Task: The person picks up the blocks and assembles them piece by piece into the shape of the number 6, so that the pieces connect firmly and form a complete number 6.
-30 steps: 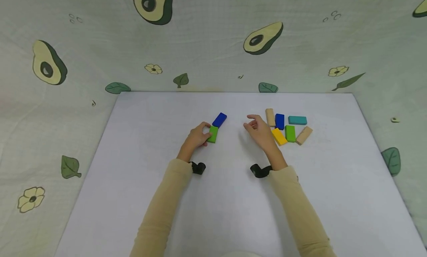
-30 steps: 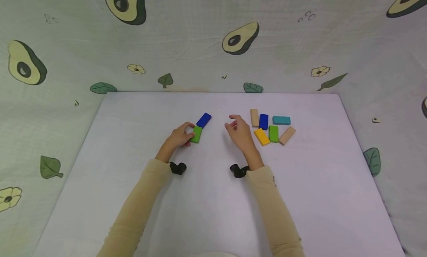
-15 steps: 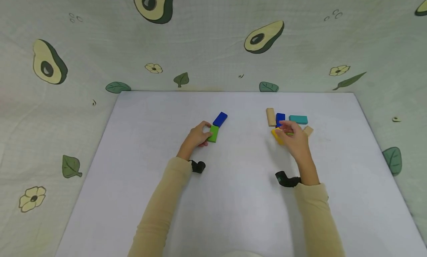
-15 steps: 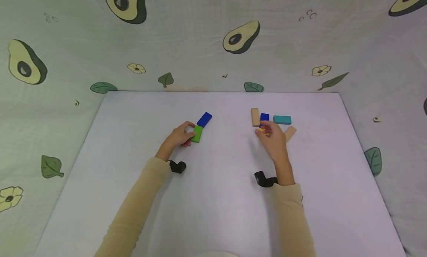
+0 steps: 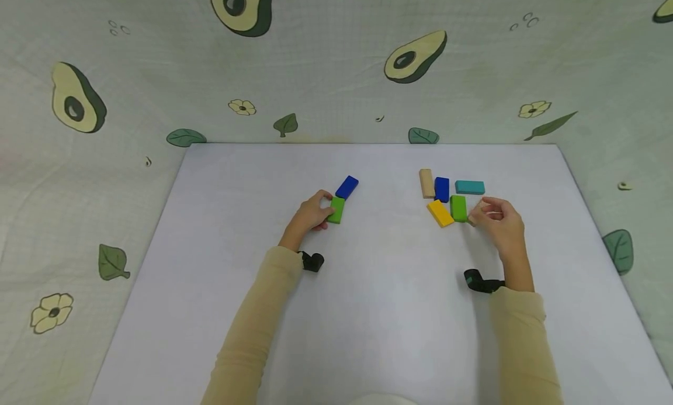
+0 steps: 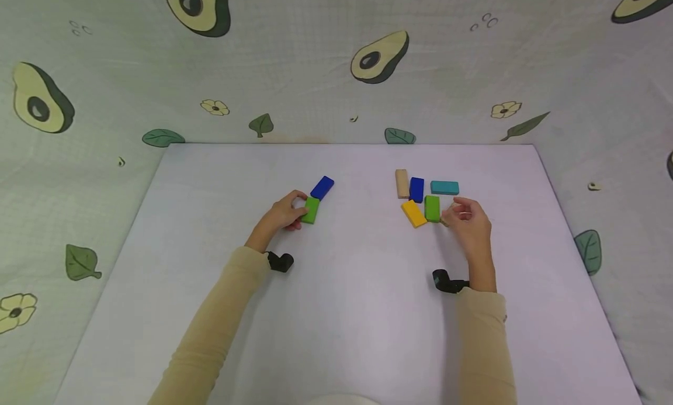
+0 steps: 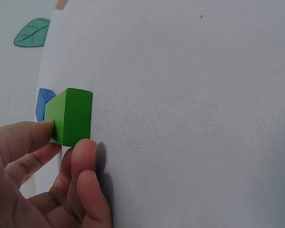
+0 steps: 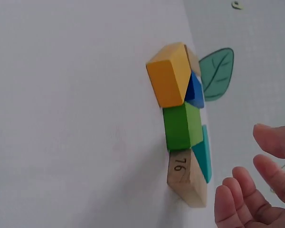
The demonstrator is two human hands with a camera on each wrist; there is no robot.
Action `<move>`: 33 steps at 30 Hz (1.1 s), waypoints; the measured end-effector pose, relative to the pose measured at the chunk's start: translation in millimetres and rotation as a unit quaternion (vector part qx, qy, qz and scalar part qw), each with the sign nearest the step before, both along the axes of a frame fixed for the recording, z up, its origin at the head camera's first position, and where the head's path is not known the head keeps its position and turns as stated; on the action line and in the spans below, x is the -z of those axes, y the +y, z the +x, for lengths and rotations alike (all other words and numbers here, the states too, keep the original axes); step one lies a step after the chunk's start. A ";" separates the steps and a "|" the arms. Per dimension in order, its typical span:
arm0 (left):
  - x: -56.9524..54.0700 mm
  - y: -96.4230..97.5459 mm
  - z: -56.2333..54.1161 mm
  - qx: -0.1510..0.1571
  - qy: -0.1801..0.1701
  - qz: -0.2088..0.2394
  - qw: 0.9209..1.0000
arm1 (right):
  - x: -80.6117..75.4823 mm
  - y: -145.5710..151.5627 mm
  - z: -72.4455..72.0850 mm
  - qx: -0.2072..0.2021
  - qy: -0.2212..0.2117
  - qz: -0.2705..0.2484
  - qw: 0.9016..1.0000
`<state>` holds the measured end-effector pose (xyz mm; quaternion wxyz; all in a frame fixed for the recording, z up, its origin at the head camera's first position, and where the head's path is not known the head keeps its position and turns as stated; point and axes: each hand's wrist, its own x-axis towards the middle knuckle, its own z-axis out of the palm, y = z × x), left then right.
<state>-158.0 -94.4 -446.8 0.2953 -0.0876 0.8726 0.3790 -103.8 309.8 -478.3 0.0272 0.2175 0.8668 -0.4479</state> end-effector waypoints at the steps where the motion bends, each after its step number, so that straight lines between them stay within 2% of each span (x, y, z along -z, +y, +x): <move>1: -0.4 -0.1 0.1 0.000 0.000 0.001 1.000 | -9.5 -3.3 3.0 0.003 -0.005 -0.004 1.000; 4: -1.1 -0.2 0.2 0.000 0.000 0.004 1.000 | -27.6 -8.7 9.0 0.012 -0.024 0.000 1.000; 7: -1.2 -0.5 0.4 0.000 0.000 0.005 1.000 | -34.7 -7.2 11.2 -0.007 -0.040 0.008 0.999; 12: 0.1 -0.7 -0.1 0.000 0.001 0.008 1.000 | -30.5 4.2 7.3 -0.056 -0.074 -0.006 0.996; 18: 1.7 -1.4 -0.3 0.004 0.004 0.010 1.000 | -24.2 11.1 1.1 -0.085 -0.092 -0.037 0.991; 26: 0.8 -1.4 -0.6 -0.003 -0.003 0.009 1.000 | -22.6 10.2 -4.0 -0.110 -0.124 -0.016 0.986; 33: 0.6 -1.0 -1.3 -0.004 -0.010 0.012 1.000 | -20.6 13.8 -6.7 -0.133 -0.129 0.001 0.983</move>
